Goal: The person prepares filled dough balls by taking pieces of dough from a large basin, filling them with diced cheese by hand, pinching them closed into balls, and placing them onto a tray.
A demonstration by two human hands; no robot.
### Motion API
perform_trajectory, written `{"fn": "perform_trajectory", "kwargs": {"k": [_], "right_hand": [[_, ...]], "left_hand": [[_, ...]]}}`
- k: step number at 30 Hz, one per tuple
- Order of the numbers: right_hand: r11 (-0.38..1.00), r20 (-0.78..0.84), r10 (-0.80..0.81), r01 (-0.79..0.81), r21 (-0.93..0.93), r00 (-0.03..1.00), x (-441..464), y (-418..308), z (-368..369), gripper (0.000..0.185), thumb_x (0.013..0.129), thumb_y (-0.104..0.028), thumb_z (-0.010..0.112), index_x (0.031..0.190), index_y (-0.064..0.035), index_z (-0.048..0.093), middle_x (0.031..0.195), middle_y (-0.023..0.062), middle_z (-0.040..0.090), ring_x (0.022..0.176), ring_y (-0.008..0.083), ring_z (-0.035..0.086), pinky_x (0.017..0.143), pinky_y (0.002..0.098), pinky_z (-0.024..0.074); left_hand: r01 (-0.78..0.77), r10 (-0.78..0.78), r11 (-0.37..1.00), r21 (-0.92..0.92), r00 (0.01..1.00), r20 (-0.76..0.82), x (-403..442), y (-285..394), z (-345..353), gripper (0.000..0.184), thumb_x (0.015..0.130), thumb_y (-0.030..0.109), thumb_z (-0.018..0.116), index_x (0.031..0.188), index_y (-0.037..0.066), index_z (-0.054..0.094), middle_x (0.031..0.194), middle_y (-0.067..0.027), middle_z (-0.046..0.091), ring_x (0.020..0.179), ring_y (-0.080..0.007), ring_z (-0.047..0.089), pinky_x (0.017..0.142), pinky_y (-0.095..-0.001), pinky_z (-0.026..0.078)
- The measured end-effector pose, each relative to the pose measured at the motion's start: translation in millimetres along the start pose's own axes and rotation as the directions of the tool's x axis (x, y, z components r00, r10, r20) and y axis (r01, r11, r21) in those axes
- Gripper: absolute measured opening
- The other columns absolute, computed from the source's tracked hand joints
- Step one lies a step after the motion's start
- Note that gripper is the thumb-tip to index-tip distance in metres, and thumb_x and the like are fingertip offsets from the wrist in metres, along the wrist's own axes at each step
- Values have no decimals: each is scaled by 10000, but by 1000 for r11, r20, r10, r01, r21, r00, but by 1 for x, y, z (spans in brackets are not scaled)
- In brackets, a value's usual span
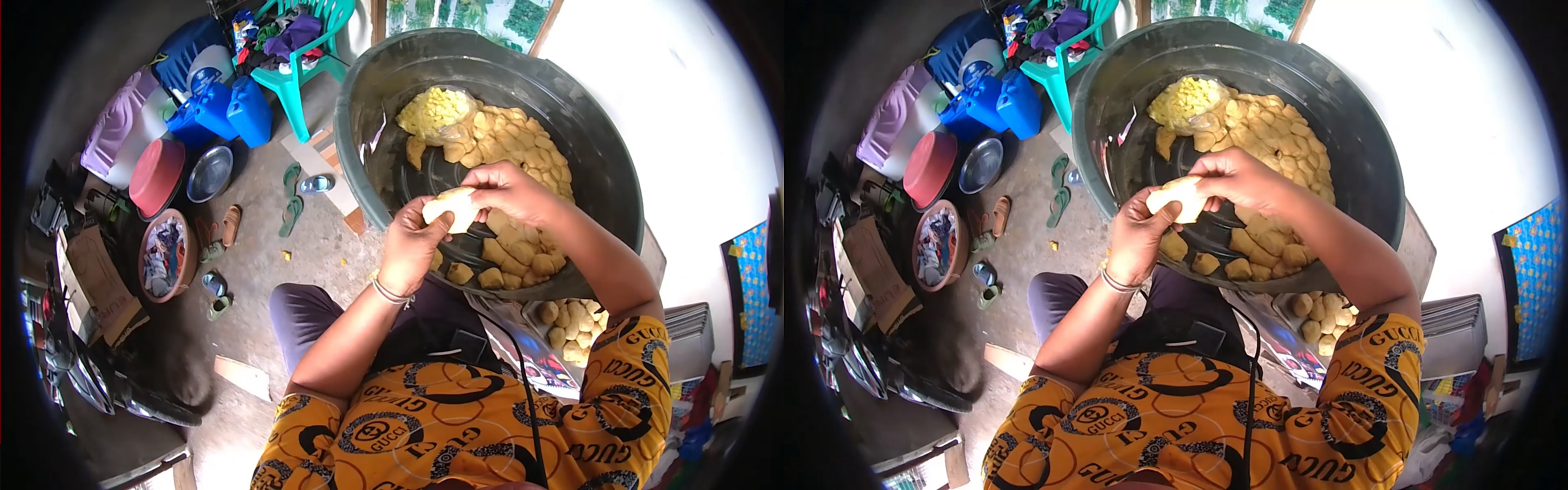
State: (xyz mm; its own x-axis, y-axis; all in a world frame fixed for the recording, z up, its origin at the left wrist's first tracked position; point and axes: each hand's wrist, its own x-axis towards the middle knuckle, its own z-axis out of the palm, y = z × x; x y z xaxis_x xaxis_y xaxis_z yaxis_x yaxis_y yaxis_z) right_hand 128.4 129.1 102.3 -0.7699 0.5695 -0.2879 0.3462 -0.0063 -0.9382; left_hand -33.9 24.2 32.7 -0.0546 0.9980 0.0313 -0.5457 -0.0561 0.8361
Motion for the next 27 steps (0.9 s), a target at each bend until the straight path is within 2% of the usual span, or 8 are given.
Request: {"fn": "perform_trajectory", "kwargs": {"k": [3,5,7,9,12,15,20,27], "right_hand": [[973,303,75,-2,-233,950,11,-1,-31,296,825,-138,654,1062,26,584,949,50,631,857,102,585,771,257,480],[961,350,254,-194,-200,902,23,3,-58,370,807,-161,676,1114,18,573,999,58,638,857,130,603,765,279,484],[880,21,280,-248,-406,960,48,16,-84,364,797,-203,683,1098,-13,608,970,64,658,860,152,617,728,297,488],[639,-187,36,-166,-751,982,79,35,-116,247,772,-173,669,996,-70,662,936,91,670,861,208,638,740,333,491],[395,-400,-195,-301,-868,896,125,49,-142,150,748,-141,644,889,-118,689,923,111,661,866,267,636,766,356,491],[478,-444,-303,-269,-836,843,163,52,-152,148,733,-121,625,867,-132,686,922,118,654,872,300,626,786,375,492],[395,-533,-262,-414,-820,805,201,62,-153,235,756,-272,694,949,-137,689,1100,92,614,1119,293,507,945,396,427],[425,-643,-284,-508,-749,711,214,63,-143,255,744,-271,714,911,-80,698,1026,145,626,1042,327,544,903,408,434]], "left_hand": [[66,-66,995,76,998,-5,-3,-7,-6,165,854,47,620,1012,10,589,928,-39,643,776,-85,590,652,-231,488],[43,-41,998,51,998,-39,-5,-6,-6,185,860,95,633,1021,11,598,944,-49,646,792,-96,602,656,-236,497],[70,-73,996,-60,996,-52,-3,-1,-7,213,863,136,639,1030,10,599,960,-59,649,806,-108,612,663,-240,502],[91,-98,990,-107,993,-59,-3,-1,-8,240,866,170,642,1037,8,599,968,-68,653,811,-119,621,670,-244,505],[82,-86,996,-43,991,-99,-2,-9,-10,241,872,190,637,1020,2,607,945,-76,663,801,-127,633,682,-246,508],[35,-36,999,-10,991,-127,-7,-18,-12,197,874,176,636,959,-2,632,836,-52,673,716,-93,622,649,-229,498],[-31,48,980,194,995,-85,-10,-9,-7,219,874,204,641,874,-15,641,786,-21,660,693,-52,577,656,-211,471],[-111,115,976,187,993,-9,-6,-13,-9,256,896,232,611,980,-10,606,871,-16,636,744,-50,559,677,-210,462]]}}
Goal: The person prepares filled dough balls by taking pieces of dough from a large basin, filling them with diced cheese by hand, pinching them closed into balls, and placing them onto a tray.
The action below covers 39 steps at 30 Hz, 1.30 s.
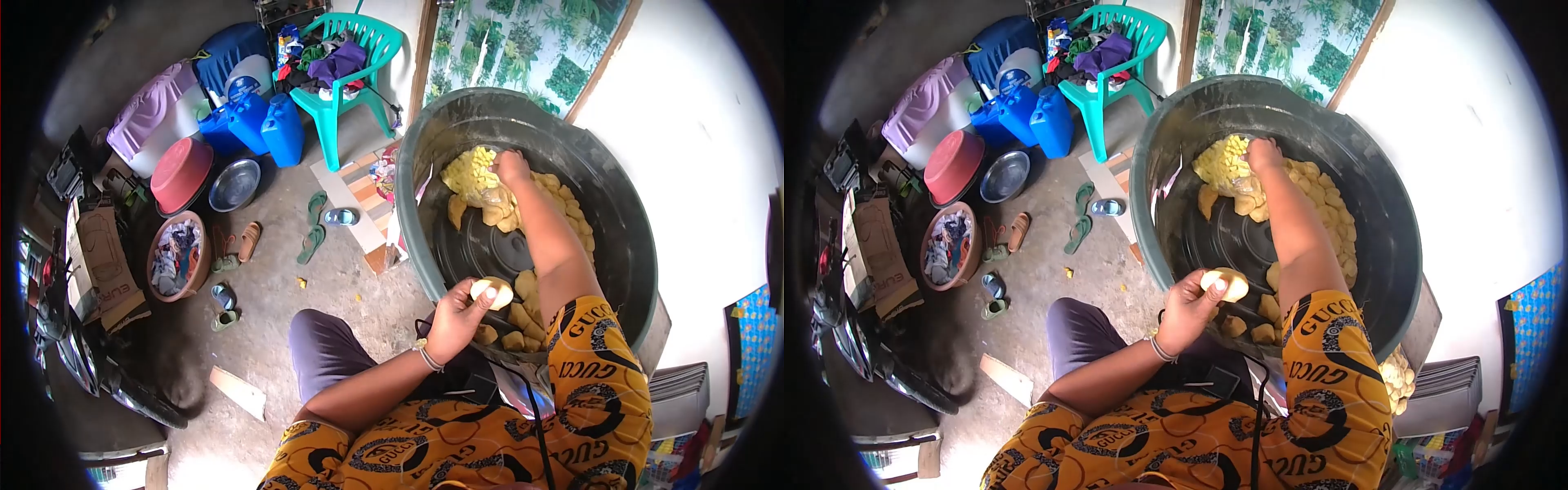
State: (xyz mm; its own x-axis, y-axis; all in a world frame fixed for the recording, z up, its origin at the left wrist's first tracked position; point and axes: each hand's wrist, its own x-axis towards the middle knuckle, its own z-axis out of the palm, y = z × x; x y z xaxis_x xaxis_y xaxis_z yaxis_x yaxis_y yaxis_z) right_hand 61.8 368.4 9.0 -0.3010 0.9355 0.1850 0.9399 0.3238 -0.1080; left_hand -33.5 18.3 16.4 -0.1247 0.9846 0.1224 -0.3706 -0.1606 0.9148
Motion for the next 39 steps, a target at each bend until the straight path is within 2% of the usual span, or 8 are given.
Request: {"fn": "perform_trajectory", "kwargs": {"k": [6,10,13,16,19,25,34,39], "right_hand": [[974,-18,56,-50,221,998,20,29,8,189,729,-207,682,825,-44,689,819,180,653,795,339,625,739,380,490],[967,-62,33,-17,253,998,20,36,7,201,731,-212,682,843,-46,695,817,174,657,800,326,634,749,368,493],[981,81,38,-53,188,996,21,37,12,218,757,-221,652,952,-136,695,1003,135,646,1015,317,569,896,391,451],[999,2,-34,34,-18,999,-5,12,-1,223,768,-195,665,982,-130,673,1066,114,621,1095,295,515,959,383,397],[1000,63,-18,18,-1,998,-7,5,-8,245,764,-184,682,994,-112,636,1126,105,585,1132,287,481,984,381,367],[974,-89,-208,215,77,974,1,15,11,216,731,-143,677,929,-77,622,949,158,624,995,352,547,923,419,418],[994,63,-99,95,50,993,-8,4,-16,230,745,-197,637,955,-104,625,1021,146,638,1035,314,564,907,410,435],[983,-51,-100,106,151,994,-5,0,-14,212,716,-201,663,891,-82,648,913,148,656,915,302,617,803,400,486]], "left_hand": [[44,-45,997,70,999,20,4,-2,-2,333,935,308,535,1007,-12,590,846,-27,630,691,-61,546,654,-208,458],[115,-116,993,37,993,20,6,3,1,370,958,336,479,986,-16,588,845,-42,631,696,-74,558,663,-215,471],[118,-119,992,43,993,10,4,1,-2,364,962,328,473,980,-18,586,848,-48,631,703,-83,568,668,-221,478],[146,-145,989,12,989,-8,1,2,-4,359,963,322,470,975,-18,584,857,-54,631,711,-90,578,672,-228,488],[173,-173,984,-36,985,-13,3,3,-4,356,964,319,469,974,-18,581,870,-60,631,721,-96,586,680,-232,498],[164,-165,986,-31,986,-9,5,0,-3,349,963,316,471,981,-16,577,881,-63,630,729,-103,594,692,-236,506],[173,-174,983,-66,985,-2,4,2,-3,329,965,298,469,984,-13,574,893,-60,629,737,-101,592,686,-235,505],[159,-161,985,-68,987,-15,2,2,-4,319,967,288,468,979,-13,573,900,-62,628,739,-99,590,686,-233,507]]}}
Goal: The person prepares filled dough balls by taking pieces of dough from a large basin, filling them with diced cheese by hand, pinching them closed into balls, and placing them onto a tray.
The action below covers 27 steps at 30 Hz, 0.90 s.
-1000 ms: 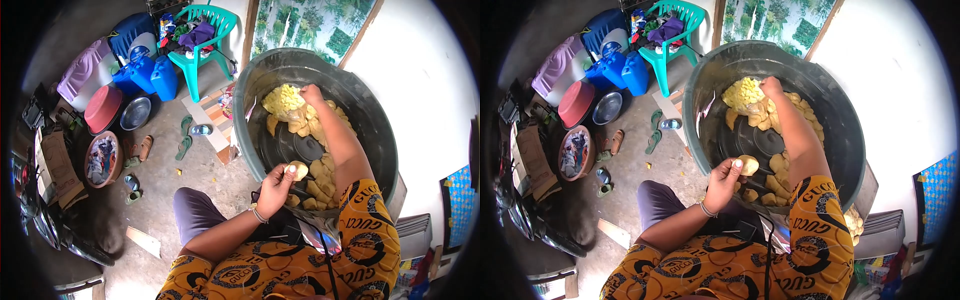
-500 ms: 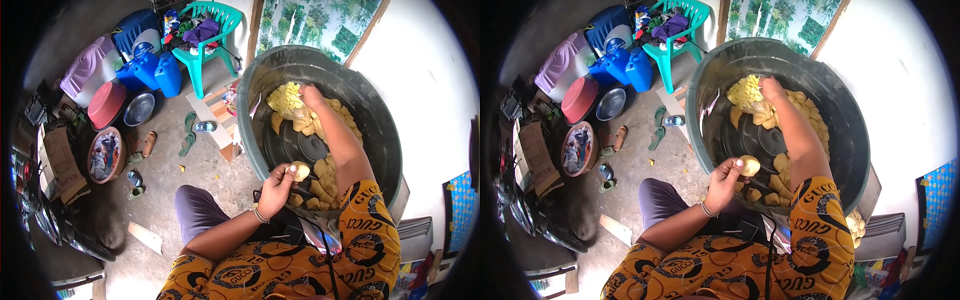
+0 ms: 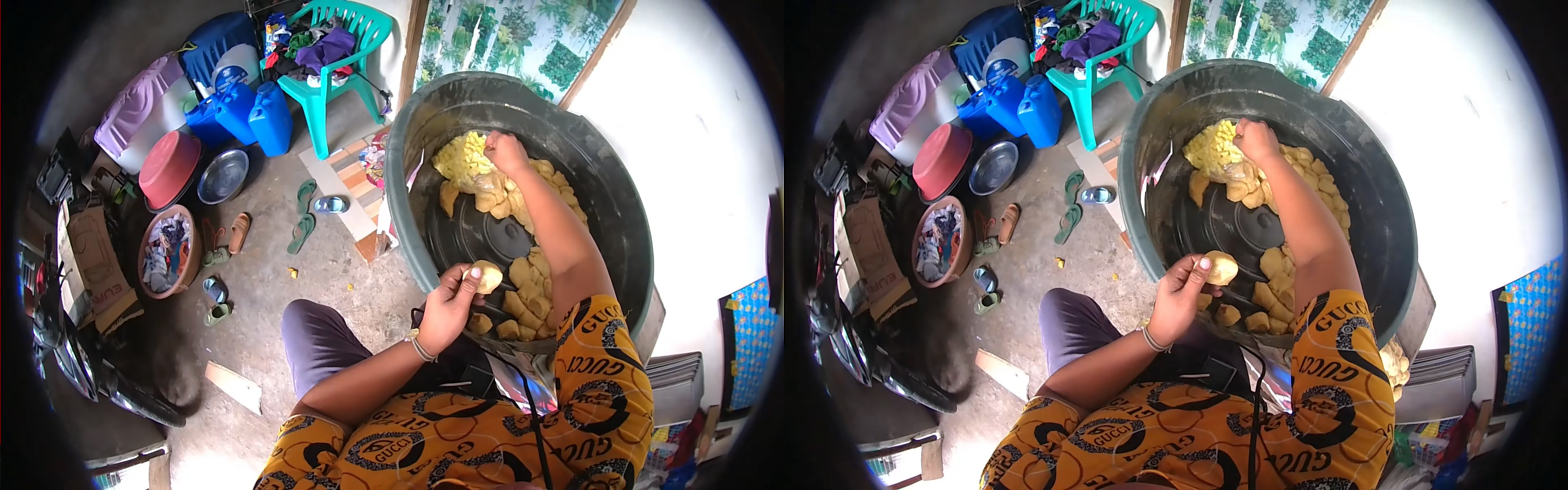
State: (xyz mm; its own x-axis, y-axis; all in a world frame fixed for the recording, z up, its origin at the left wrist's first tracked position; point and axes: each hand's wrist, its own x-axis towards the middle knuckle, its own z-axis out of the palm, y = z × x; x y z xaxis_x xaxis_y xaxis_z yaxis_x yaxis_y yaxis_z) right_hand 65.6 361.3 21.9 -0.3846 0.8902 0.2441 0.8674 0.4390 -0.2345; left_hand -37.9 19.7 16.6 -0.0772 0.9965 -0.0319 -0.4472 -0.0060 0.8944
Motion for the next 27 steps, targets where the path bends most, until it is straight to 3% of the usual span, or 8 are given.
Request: {"fn": "perform_trajectory", "kwargs": {"k": [4,7,13,14,17,23,25,27], "right_hand": [[989,-52,24,-16,147,998,4,2,-1,207,693,-207,693,825,-49,672,811,157,664,809,319,642,744,384,502],[961,-81,48,-24,274,996,10,6,-3,206,698,-218,713,820,-53,694,777,149,669,770,277,657,721,346,501],[815,49,137,-140,562,989,7,12,-27,173,810,-133,657,921,-2,680,771,71,682,688,136,618,664,276,486],[723,188,154,-241,647,970,-1,4,-43,166,832,-89,634,961,11,663,854,59,665,698,117,592,658,263,488],[540,337,-9,-279,794,941,-40,-15,-87,213,848,-47,611,1056,-4,622,880,34,639,731,106,583,680,261,485],[564,455,-316,-221,796,833,-160,-73,-157,225,844,-51,624,1064,-2,620,936,48,645,800,104,593,739,255,494],[600,533,-308,-273,752,788,-190,-81,-161,229,838,-52,632,1061,0,627,945,48,651,818,106,597,752,256,494],[630,501,-396,-170,758,770,-208,-81,-155,220,831,-33,639,1047,5,636,948,37,653,823,87,591,752,237,479]], "left_hand": [[-2,2,1000,-10,1000,-3,-1,-1,0,320,967,287,469,983,-15,573,899,-64,628,737,-100,590,682,-234,508],[-2,2,1000,-8,1000,-7,-1,-2,-2,321,966,286,471,990,-17,572,903,-67,629,735,-102,591,676,-233,509],[37,-40,997,-61,999,-36,2,0,-1,304,953,272,500,1013,-16,574,925,-71,631,763,-112,603,678,-243,518],[48,-51,996,-71,998,-46,2,1,-1,298,949,267,508,1018,-15,575,930,-70,631,772,-114,605,680,-245,520],[66,-73,981,-185,997,-32,6,-2,-2,256,916,218,572,1050,1,581,952,-53,636,804,-112,613,683,-246,524],[79,-83,965,-251,997,-2,9,2,1,226,866,144,641,1041,14,581,939,-39,627,777,-101,592,637,-225,512],[64,-66,966,-252,998,0,7,5,7,190,867,97,629,1028,8,581,944,-46,629,778,-106,595,667,-228,513],[38,-32,971,-238,999,31,6,8,14,192,874,60,606,1053,-1,579,945,-46,628,780,-99,590,678,-228,510]]}}
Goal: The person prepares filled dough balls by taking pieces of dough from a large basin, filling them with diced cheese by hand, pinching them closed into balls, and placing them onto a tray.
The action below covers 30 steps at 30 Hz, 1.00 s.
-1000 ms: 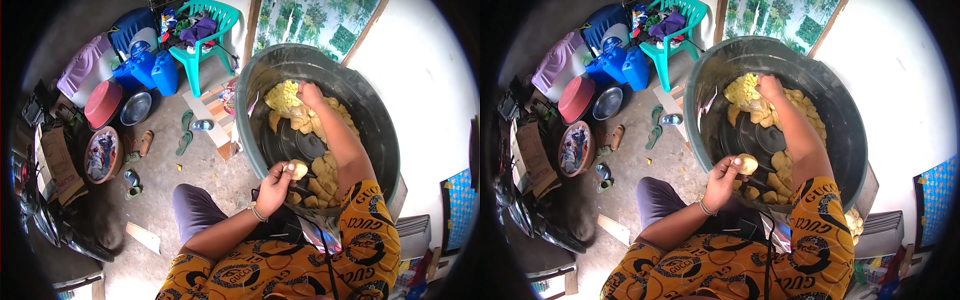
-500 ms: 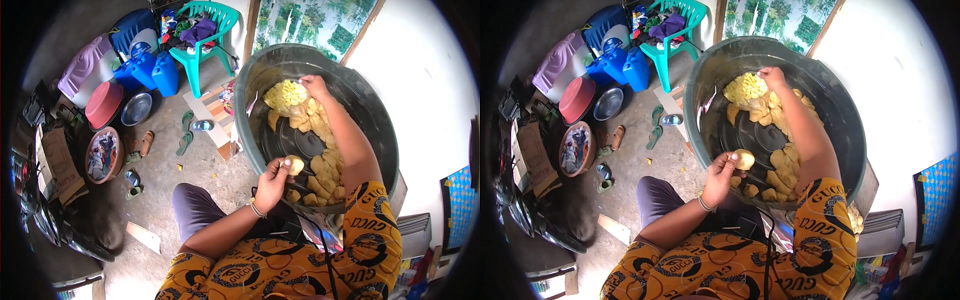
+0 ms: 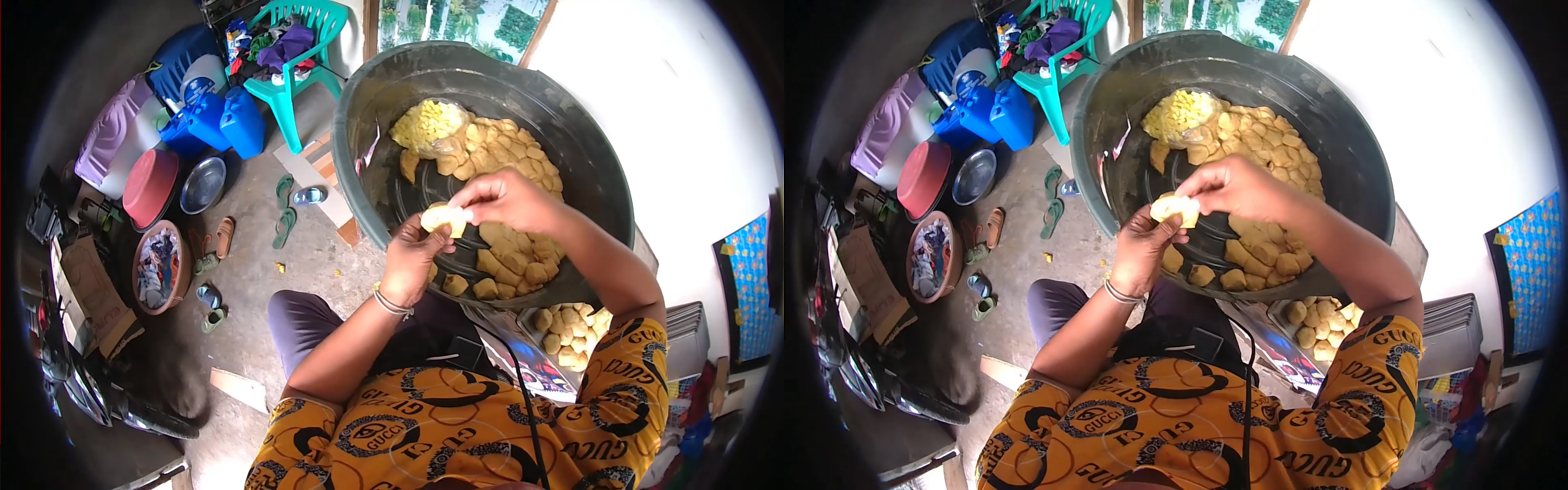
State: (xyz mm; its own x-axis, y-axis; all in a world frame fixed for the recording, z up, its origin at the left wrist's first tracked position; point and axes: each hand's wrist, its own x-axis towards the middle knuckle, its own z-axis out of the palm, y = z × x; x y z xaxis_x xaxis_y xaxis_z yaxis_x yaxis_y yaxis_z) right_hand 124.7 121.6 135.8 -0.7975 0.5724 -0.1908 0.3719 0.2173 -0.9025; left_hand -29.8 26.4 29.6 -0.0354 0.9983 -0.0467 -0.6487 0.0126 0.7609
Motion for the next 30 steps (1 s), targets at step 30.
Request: {"fn": "perform_trajectory", "kwargs": {"k": [30], "right_hand": [[681,-212,-518,249,-689,829,-11,21,48,345,774,-125,632,1079,18,560,943,174,575,914,298,574,778,359,481]], "left_hand": [[94,-92,951,-294,996,21,-10,-2,10,213,931,196,532,1089,61,576,1002,-86,644,893,-195,643,724,-332,548]]}}
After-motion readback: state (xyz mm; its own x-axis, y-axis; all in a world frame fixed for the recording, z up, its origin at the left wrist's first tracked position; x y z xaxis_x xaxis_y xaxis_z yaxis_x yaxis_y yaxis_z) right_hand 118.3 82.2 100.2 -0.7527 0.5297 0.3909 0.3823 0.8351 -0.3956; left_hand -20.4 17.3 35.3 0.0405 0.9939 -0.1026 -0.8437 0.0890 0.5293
